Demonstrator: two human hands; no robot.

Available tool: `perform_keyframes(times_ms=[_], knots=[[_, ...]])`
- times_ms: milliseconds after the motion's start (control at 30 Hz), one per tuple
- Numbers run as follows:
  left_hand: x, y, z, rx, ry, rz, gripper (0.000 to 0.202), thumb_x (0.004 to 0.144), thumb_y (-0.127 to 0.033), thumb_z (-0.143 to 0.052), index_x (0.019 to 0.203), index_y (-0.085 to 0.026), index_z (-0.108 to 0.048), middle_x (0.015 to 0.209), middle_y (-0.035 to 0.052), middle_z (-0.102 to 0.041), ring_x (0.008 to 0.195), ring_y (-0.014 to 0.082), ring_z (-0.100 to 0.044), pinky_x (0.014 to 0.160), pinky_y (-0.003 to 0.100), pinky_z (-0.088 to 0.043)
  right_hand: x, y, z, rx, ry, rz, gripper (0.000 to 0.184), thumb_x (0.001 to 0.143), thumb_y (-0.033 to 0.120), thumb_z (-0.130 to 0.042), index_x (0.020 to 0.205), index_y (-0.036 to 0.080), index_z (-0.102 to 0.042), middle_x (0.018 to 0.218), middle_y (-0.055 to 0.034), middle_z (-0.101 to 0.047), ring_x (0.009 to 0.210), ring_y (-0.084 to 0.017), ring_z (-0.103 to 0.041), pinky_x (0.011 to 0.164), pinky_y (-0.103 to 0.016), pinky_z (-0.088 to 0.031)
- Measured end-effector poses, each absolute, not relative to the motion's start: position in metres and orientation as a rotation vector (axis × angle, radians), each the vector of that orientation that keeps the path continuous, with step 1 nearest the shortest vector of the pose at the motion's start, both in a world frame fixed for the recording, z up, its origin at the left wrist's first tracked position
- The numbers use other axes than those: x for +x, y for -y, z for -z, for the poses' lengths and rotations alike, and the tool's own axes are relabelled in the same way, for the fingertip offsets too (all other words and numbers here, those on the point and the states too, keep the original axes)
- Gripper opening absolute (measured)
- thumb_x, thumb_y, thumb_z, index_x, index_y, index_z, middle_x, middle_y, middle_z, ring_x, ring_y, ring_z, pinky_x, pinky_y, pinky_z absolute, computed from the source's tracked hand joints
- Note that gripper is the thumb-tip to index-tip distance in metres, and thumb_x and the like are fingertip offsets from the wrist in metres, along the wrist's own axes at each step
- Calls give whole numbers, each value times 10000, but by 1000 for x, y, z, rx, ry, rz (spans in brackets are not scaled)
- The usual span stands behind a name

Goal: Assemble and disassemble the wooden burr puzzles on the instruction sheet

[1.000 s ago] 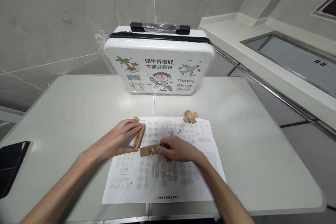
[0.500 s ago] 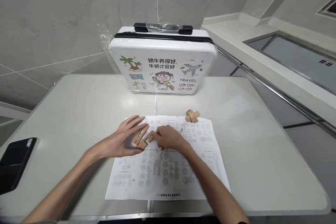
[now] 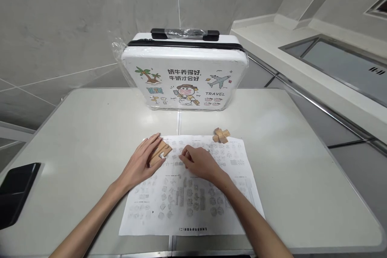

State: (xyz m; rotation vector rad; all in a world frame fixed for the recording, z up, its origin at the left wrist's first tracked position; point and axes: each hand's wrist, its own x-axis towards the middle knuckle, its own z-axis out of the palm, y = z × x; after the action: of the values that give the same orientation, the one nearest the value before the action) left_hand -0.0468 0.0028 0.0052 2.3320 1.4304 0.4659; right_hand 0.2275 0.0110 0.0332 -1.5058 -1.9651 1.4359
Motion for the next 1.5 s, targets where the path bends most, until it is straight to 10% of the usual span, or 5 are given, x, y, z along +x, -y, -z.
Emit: perform_keyframes(times_ms=[333,433,567,1500], knots=[[-34,-7,-22,2328,-1207,-776,522,1018,-349,-677,1514,-279,-530,1565,134,-581,1487,327,-518,1207,553,-451,268,5,-6,-1172,1391,-1748,382,1035,578,-599,893,224,-585,654,36,-616,518,-132,-554,476,-247,-413],[-7,1,-24,2196,-1067,-878,225,1018,-294,-678,1230,-225,-704,1156,95,-764,1074,240,-722,935,381,-587,272,6,2,-1084,1094,-1915,425,990,623,-656,886,217,-587,620,55,-573,429,-96,-470,368,-201,-325],[26,10,-16,1913,-1062,-694,357,1061,-349,-595,754,-179,-658,560,-44,-526,505,98,-461,517,241,-378,275,3,8,-986,814,-2010,426,967,612,-691,875,208,-597,588,72,-509,388,-71,-389,303,-167,-247],[34,7,-6,1770,-1055,-519,387,1034,-353,-582,695,-188,-490,581,-61,-431,543,90,-365,527,239,-279,275,-4,16,-919,640,-2076,331,972,460,-769,871,187,-610,622,72,-504,433,-60,-392,325,-149,-269]])
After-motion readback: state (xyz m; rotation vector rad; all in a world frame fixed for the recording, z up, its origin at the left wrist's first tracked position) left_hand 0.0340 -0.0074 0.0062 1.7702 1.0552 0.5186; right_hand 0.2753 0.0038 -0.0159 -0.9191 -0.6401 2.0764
